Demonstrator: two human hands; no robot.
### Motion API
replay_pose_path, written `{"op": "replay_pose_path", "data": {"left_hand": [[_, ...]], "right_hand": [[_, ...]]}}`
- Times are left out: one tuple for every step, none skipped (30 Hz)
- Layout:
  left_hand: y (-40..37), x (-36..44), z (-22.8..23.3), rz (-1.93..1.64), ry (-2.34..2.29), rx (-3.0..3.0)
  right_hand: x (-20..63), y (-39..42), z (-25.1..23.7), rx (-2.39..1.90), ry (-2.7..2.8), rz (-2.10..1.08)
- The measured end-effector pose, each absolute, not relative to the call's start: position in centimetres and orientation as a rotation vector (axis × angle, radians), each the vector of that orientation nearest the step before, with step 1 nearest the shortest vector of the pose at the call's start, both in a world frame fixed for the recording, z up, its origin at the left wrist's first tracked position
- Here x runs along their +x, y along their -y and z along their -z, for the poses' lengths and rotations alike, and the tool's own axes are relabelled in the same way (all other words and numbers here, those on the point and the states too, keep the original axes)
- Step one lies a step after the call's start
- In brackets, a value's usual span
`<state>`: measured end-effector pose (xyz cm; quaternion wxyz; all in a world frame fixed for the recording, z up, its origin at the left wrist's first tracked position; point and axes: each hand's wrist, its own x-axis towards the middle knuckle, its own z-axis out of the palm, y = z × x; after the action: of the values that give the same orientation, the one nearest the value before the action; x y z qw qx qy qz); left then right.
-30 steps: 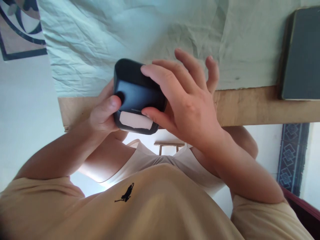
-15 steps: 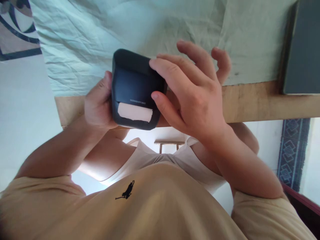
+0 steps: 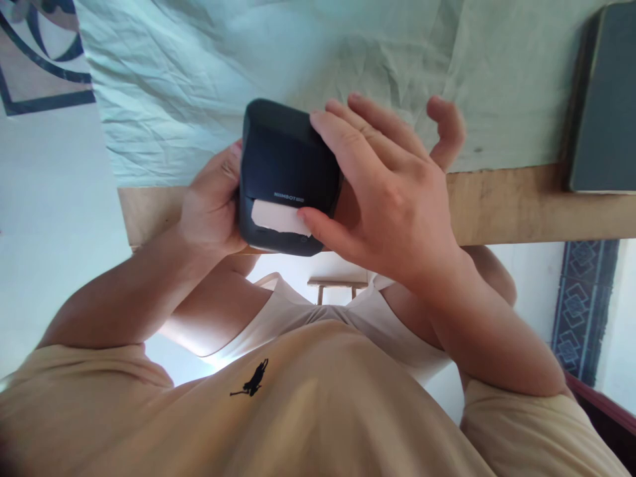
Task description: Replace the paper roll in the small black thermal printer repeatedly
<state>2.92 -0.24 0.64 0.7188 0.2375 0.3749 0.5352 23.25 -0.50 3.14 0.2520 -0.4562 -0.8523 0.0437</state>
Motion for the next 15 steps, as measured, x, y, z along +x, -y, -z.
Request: {"op": "replay_pose_path", "data": {"left_hand": [[0.23, 3.04, -0.68, -1.195, -0.834, 0.519], [0.22, 3.12, -0.7, -1.197, -0.832, 0.52], [0.21, 3.18, -0.72, -1.204, -0.833, 0.519], [0.2, 3.22, -0.73, -1.214, -0.838, 0.519], [0.2, 3.24, -0.77, -1.216, -0.849, 0.524], [0.21, 3.26, -0.83, -1.209, -0.865, 0.532], [0.22, 3.29, -0.91, -1.197, -0.882, 0.536], [0.23, 3.34, -0.99, -1.174, -0.889, 0.539], [0.25, 3.4, -1.05, -1.136, -0.881, 0.547], [0.26, 3.46, -1.07, -1.089, -0.858, 0.561], [0.27, 3.54, -1.05, -1.064, -0.838, 0.576], [0.27, 3.6, -0.97, -1.065, -0.822, 0.597], [0.27, 3.63, -0.84, -1.079, -0.813, 0.625], [0.26, 3.64, -0.69, -1.098, -0.804, 0.657], [0.25, 3.6, -0.54, -1.113, -0.796, 0.685]], "right_hand": [[23.25, 0.5, -3.11, -1.24, 2.315, -0.114], [23.27, 0.48, -3.06, -1.239, 2.313, -0.102], [23.32, 0.44, -3.01, -1.233, 2.313, -0.085], [23.41, 0.37, -2.96, -1.22, 2.316, -0.064], [23.52, 0.3, -2.94, -1.202, 2.313, -0.034], [23.64, 0.23, -2.93, -1.185, 2.298, 0.005], [23.74, 0.17, -2.94, -1.161, 2.269, 0.053], [23.82, 0.15, -2.97, -1.138, 2.234, 0.091], [23.85, 0.16, -3.03, -1.108, 2.199, 0.12], [23.83, 0.21, -3.09, -1.072, 2.159, 0.127], [23.77, 0.31, -3.17, -1.049, 2.126, 0.107], [23.68, 0.44, -3.26, -1.039, 2.095, 0.071], [23.59, 0.61, -3.37, -1.047, 2.06, 0.028], [23.53, 0.79, -3.49, -1.075, 2.032, -0.015], [23.52, 0.98, -3.64, -1.141, 2.024, -0.064]]}}
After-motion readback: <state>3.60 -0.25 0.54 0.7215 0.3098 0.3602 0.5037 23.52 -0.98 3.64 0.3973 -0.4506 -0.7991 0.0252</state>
